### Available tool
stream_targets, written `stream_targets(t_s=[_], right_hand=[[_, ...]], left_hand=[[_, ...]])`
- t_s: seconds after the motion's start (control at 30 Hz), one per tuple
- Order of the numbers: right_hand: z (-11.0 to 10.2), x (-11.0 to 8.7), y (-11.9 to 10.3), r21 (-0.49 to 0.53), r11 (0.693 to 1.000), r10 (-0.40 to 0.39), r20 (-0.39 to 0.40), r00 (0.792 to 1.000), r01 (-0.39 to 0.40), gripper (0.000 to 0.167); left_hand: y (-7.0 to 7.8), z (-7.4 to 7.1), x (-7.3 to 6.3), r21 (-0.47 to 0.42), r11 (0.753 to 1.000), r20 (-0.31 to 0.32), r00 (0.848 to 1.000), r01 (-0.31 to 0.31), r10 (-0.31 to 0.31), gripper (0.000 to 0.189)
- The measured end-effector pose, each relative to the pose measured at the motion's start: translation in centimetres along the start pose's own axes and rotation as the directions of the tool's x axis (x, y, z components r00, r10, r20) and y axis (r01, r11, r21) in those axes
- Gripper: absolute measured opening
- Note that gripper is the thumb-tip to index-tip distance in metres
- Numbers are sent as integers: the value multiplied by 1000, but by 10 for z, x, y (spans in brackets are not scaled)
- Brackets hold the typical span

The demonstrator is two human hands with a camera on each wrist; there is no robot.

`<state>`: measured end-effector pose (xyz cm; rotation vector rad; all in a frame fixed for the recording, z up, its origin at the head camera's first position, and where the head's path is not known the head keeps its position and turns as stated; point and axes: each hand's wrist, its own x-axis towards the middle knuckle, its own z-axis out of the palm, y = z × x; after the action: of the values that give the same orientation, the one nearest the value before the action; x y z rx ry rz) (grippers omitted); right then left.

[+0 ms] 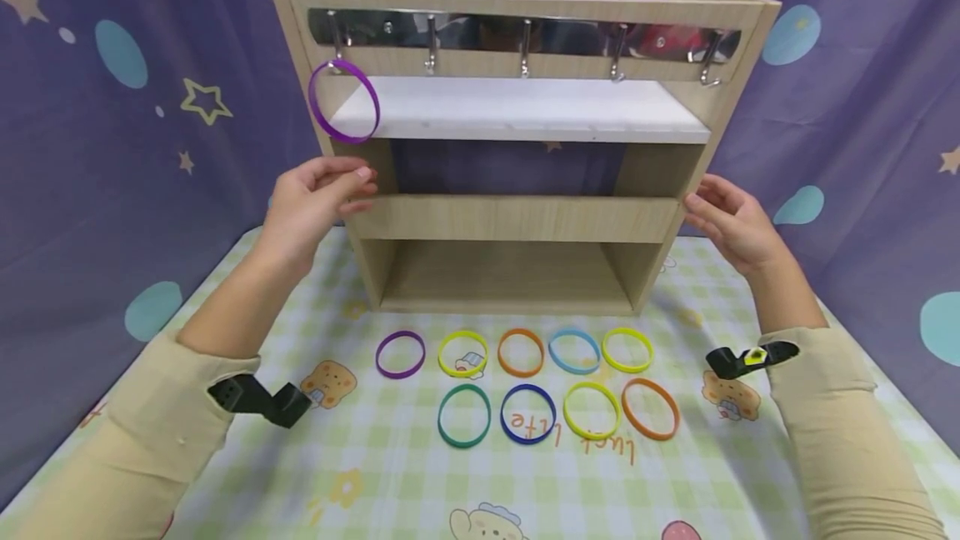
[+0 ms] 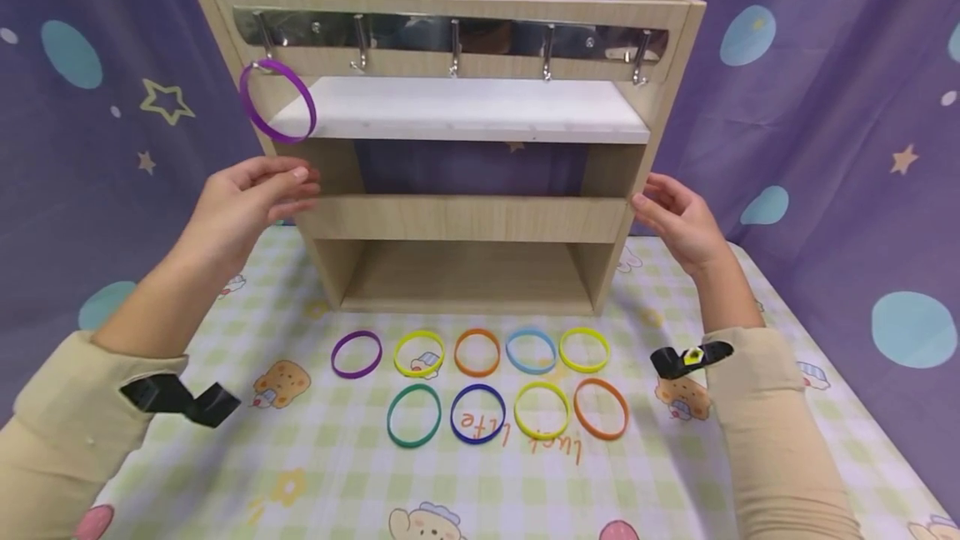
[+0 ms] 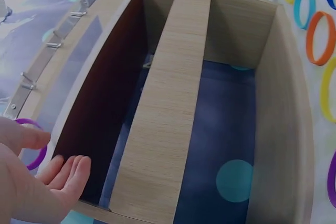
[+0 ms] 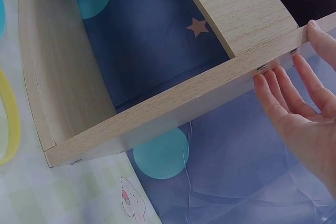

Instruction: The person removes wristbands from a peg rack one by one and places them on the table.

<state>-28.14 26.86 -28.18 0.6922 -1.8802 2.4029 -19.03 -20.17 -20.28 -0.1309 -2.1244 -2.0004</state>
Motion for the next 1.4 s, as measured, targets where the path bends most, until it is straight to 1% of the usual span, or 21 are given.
stream_targets(t_s=[0.1, 0.2, 0.3, 0.37, 0.47, 0.6, 0.67, 0.73, 0.83, 0.9, 0.93, 1.03, 1.1, 1.2, 1.3, 1.4], right_hand=[[1, 0, 0, -10, 1000, 4, 0, 1000, -4, 27], [1, 0, 0, -10, 1000, 2, 2, 1000, -2, 27], [1, 0, 0, -7, 1000, -4, 3, 1000, 4, 27], [1, 1, 0, -6, 1000, -7, 4, 1000, 7, 27], [1, 1, -1, -8, 1000, -8, 3, 1000, 8, 27], [1, 1, -1, -7, 1000, -3, -3, 1000, 3, 26], [1, 1, 0, -7, 1000, 1, -6, 1000, -1, 26], [1, 1, 0, -6, 1000, 6, -6, 1000, -6, 27], [0, 0, 1, -15, 1000, 7, -6, 1000, -7, 27], [0, 0, 2, -21, 1000, 6, -4, 1000, -6, 27], [0, 0, 2, -21, 1000, 5, -3, 1000, -5, 27], [0, 0, 2, -18, 1000, 1, 0, 1000, -1, 27], [0, 0, 2, -14, 1000, -1, 0, 1000, 1, 27], [1, 0, 1, -9, 1000, -1, 0, 1000, 1, 27], [1, 0, 1, -11, 1000, -3, -3, 1000, 3, 28], [1, 1, 1, -7, 1000, -5, -4, 1000, 5, 28]], left_hand=[[2, 0, 0, -128, 991, -70, 997, -43, 34, 16], [4, 1, 3, -249, 964, -130, 989, -95, 64, 12], [7, 3, 4, -333, 933, -195, 978, -139, 76, 14], [8, 4, 6, -369, 915, -233, 969, -163, 79, 17], [11, 7, 7, -398, 900, -276, 959, -179, 69, 21], [14, 10, 10, -428, 886, -307, 951, -178, 43, 18], [15, 10, 11, -462, 870, -315, 949, -174, 23, 13], [15, 10, 11, -512, 841, -320, 948, -175, 3, 8], [17, 10, 11, -588, 786, -320, 947, -189, -12, 4], [19, 10, 10, -637, 742, -317, 949, -207, -7, 3], [20, 10, 9, -654, 724, -315, 949, -217, 0, 3], [23, 10, 7, -692, 683, -304, 953, -235, 20, 6], [25, 9, 6, -708, 665, -290, 957, -238, 33, 8], [25, 8, 3, -718, 658, -260, 965, -227, 49, 9], [23, 6, 0, -735, 650, -206, 977, -193, 57, 9], [18, 4, -5, -734, 663, -143, 988, -146, 60, 10]])
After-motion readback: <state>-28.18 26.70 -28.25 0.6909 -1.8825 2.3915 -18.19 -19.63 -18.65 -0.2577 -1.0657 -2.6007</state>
